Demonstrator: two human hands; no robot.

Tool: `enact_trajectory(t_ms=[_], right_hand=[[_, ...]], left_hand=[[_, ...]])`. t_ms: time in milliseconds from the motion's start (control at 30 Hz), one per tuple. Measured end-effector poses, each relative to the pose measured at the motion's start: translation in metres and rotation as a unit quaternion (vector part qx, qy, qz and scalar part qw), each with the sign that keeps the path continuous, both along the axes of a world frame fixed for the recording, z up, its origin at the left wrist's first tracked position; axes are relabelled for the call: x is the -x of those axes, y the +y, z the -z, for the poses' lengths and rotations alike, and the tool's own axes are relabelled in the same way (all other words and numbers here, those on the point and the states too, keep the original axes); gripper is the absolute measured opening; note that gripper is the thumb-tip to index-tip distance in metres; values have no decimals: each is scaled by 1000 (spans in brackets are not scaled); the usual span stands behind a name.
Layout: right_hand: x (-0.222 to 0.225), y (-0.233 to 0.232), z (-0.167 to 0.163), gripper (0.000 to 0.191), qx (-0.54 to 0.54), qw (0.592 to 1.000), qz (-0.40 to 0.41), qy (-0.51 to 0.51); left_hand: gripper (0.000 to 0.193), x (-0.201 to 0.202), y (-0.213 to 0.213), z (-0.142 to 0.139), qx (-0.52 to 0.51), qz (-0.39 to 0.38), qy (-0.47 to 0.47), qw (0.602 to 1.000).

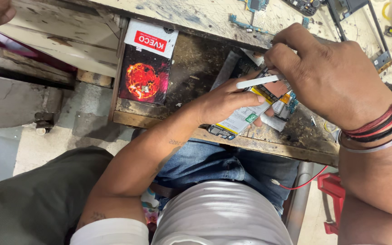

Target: The person disassembles a smartphone, removes the battery, and uses a metal tool to pry and separate internal components. They then reassemble the phone by reconnecting the battery and aligning the casing.

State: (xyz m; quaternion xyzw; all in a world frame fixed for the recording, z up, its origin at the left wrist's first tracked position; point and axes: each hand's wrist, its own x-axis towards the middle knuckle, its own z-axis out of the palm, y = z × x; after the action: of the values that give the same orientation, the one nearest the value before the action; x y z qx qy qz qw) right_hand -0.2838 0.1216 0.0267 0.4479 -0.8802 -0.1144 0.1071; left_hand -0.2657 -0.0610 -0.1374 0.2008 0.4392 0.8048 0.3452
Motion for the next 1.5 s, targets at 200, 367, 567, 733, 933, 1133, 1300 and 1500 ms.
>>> enact_trajectory(t_ms=[200,367,567,733,933,1133,1300,1500], right_hand=[[4,9,6,26,-17,999,6,-29],[6,17,13,22,38,999,-11,-28],[-13,27,31,22,220,974,-3,-60],[-34,29,61,24,404,911,61,-57],[-40,37,91,30,436,886,155,-32],[-41,31,98,30,485,852,189,-50],[-40,31,94,32,501,825,234,-113],[-31,46,95,38,535,800,193,-192]], left_hand=[[59,2,-2,-2,6,32,-23,999],[59,1,-3,-7,-16,46,-89,995],[52,1,-10,-3,-59,52,-86,993],[52,3,-6,4,-52,17,-61,997],[55,4,-4,0,-65,3,-47,997],[59,1,-2,-6,-37,-26,-21,999],[60,1,1,-10,-17,-38,14,999],[64,0,-2,-12,43,-35,42,998]])
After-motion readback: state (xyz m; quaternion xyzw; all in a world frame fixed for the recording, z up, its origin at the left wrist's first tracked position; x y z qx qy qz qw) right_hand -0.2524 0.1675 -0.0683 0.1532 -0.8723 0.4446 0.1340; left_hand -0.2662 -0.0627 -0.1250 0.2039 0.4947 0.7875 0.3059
